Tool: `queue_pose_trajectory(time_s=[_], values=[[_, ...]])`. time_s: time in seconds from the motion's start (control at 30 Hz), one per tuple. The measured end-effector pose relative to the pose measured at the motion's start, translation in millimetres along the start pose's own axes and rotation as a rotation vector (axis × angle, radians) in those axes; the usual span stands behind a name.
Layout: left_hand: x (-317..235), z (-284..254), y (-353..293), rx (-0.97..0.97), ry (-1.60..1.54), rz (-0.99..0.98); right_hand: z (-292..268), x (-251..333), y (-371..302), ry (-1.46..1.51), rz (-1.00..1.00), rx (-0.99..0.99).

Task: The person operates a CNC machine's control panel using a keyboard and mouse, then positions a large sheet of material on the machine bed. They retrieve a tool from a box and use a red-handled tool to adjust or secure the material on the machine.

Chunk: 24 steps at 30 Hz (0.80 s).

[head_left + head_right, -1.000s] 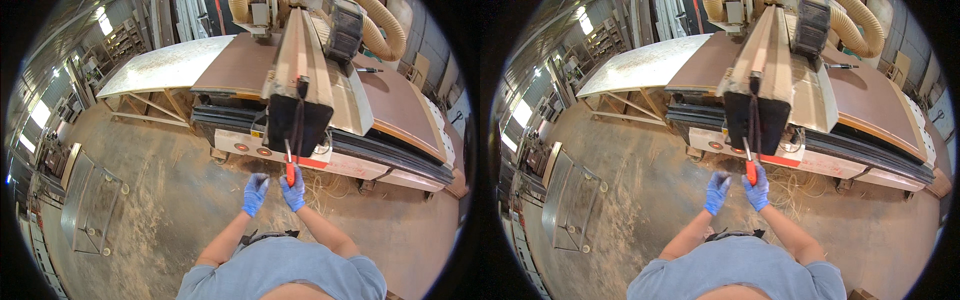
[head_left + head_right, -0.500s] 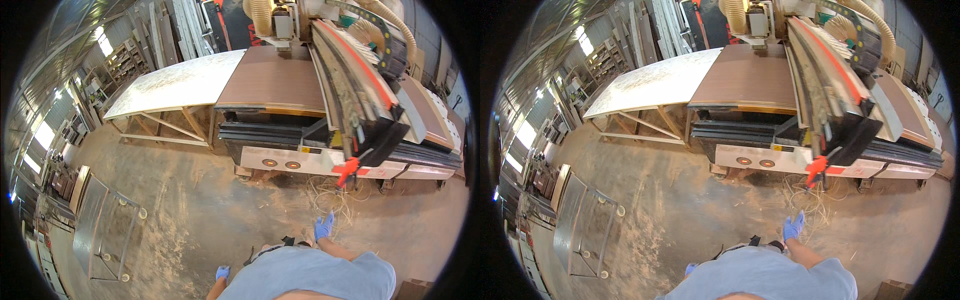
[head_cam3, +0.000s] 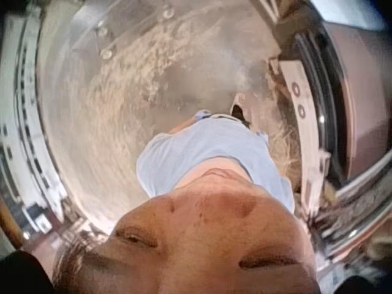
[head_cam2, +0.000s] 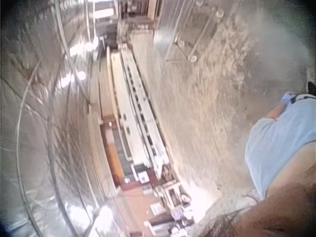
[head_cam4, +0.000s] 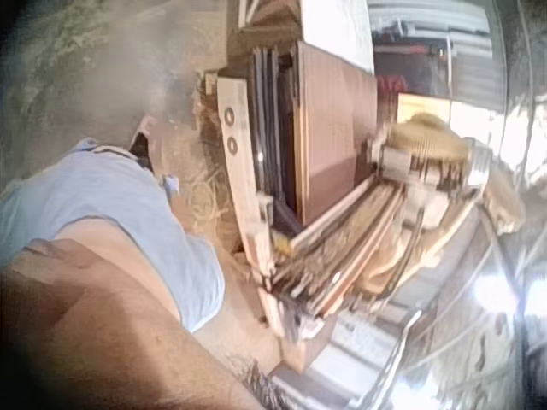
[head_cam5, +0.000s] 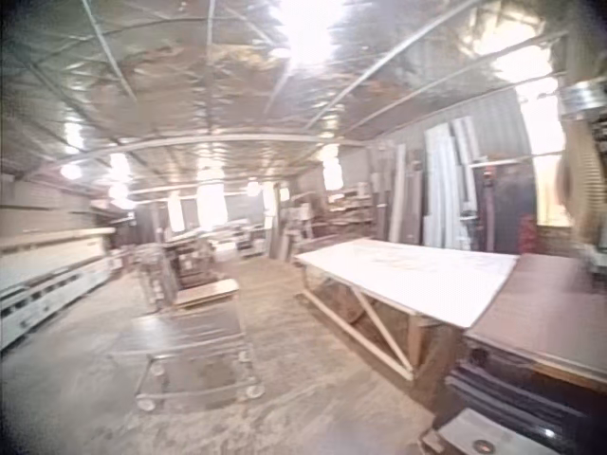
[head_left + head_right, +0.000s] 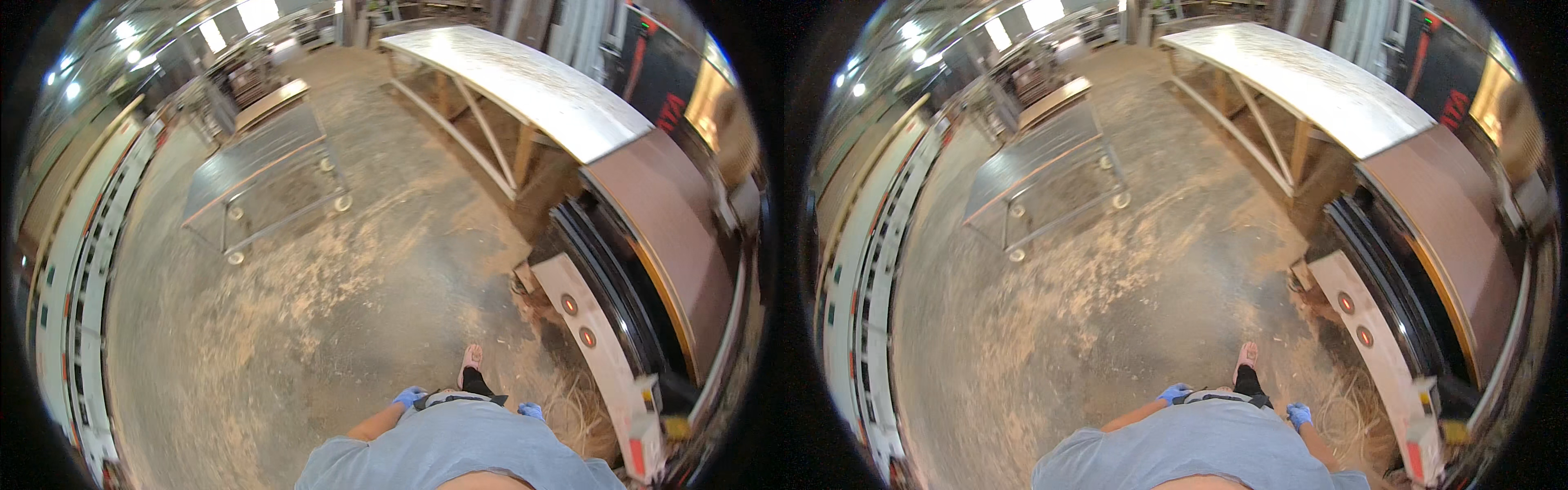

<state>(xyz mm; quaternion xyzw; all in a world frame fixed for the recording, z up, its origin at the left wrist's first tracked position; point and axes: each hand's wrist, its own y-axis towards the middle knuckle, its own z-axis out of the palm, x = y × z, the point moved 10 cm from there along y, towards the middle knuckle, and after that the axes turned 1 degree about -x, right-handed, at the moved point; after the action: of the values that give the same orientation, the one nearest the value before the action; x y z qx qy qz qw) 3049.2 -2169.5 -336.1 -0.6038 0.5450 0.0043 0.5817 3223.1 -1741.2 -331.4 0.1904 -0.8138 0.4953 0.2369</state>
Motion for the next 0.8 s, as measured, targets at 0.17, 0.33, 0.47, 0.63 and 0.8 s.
queue_pose_trajectory(time_s=[0.17, 0.33, 0.47, 0.63, 0.8], values=[[-36, -48, 23, -0.184, 0.113, -0.063, -11, 78, 73, 0.078, -0.059, 0.086], [-42, -97, 46, -0.396, -0.076, -0.124, -31, 168, 150, -0.027, -0.16, 0.118], [-41, -90, 62, -0.484, -0.248, -0.158, -10, 227, 194, -0.284, -0.161, 0.181], [-56, -108, 40, -0.546, -0.222, -0.287, 108, 316, 195, -0.655, -0.41, 0.527], [25, -170, 51, -0.666, -0.44, -0.296, 248, 391, 136, -0.921, -0.846, 0.848]])
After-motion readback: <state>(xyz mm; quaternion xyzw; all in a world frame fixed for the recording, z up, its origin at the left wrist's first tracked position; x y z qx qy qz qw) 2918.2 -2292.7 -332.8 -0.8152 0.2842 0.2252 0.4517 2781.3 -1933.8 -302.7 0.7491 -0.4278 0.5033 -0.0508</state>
